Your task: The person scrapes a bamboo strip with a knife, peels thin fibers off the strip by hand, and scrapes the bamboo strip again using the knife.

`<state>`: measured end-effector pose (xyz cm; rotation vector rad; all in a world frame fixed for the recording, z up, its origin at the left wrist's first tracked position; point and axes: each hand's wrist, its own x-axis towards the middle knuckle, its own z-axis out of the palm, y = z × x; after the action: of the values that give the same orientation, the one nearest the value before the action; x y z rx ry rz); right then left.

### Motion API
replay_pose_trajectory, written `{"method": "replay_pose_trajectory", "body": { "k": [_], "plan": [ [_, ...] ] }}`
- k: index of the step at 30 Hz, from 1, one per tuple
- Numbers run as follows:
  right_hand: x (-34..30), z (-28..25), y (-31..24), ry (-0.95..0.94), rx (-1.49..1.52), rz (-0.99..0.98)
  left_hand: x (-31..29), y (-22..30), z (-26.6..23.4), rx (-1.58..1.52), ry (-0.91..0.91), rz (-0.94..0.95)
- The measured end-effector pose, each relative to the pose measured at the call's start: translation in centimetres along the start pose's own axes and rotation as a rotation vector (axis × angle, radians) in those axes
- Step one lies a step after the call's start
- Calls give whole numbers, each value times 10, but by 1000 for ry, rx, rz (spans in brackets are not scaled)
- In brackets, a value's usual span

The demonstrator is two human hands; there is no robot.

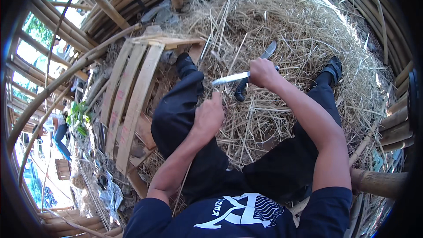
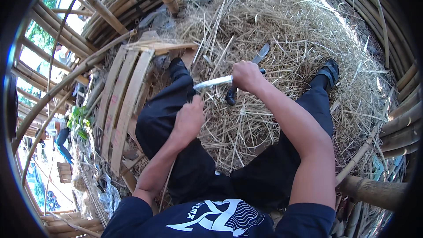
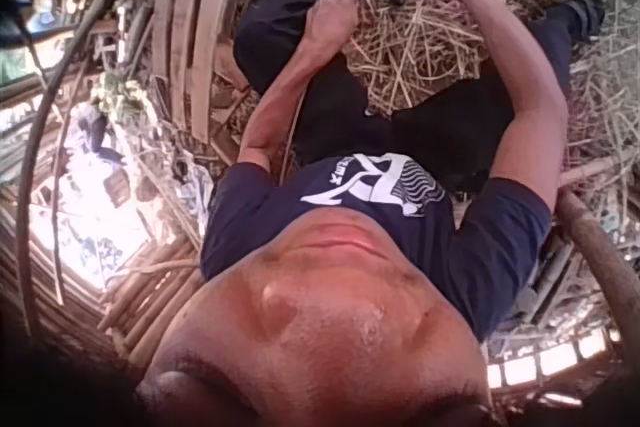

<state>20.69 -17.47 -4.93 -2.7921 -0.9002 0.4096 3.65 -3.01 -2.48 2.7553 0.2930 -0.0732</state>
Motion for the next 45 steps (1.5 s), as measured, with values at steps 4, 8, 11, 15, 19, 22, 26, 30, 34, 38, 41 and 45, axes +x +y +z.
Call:
{"method": "replay_pose_trajectory", "body": {
  "k": [4, 8, 11, 15, 19, 22, 26, 30, 34, 38, 41, 45],
  "plan": [
    [13, -7, 42, 168, -38, 199, -23, -17, 1, -80, 24, 35],
    [-9, -34, 161, 374, 174, 749, -74, -26, 2, -189, -146, -5],
    [-32, -43, 183, 359, -36, 774, -72, -28, -4, -269, -110, 4],
    [-24, -37, 173, 338, 176, 539, -39, -16, -12, -474, -70, 106],
    [-31, -54, 90, 359, 385, 144, -13, -6, -34, -539, -71, 118],
    [-35, -60, 53, 425, 510, 48, 6, -6, -46, -515, -17, 176],
    [-34, -63, 44, 443, 565, 48, 23, -4, -58, -552, -10, 135],
    [-47, -72, 19, 234, 602, -131, 27, -8, -52, -562, 10, 107],
    [-49, -60, -3, 111, 411, -384, 25, 8, -58, -539, -42, 79],
    [-49, -50, -15, 56, 411, -380, 28, 11, -50, -522, -10, 71],
    [-41, -45, -12, 105, 349, -457, 27, 11, -50, -530, -18, 59],
    [-45, -46, -20, 49, 372, -468, 26, 11, -47, -540, 33, 120]
  ]
}}
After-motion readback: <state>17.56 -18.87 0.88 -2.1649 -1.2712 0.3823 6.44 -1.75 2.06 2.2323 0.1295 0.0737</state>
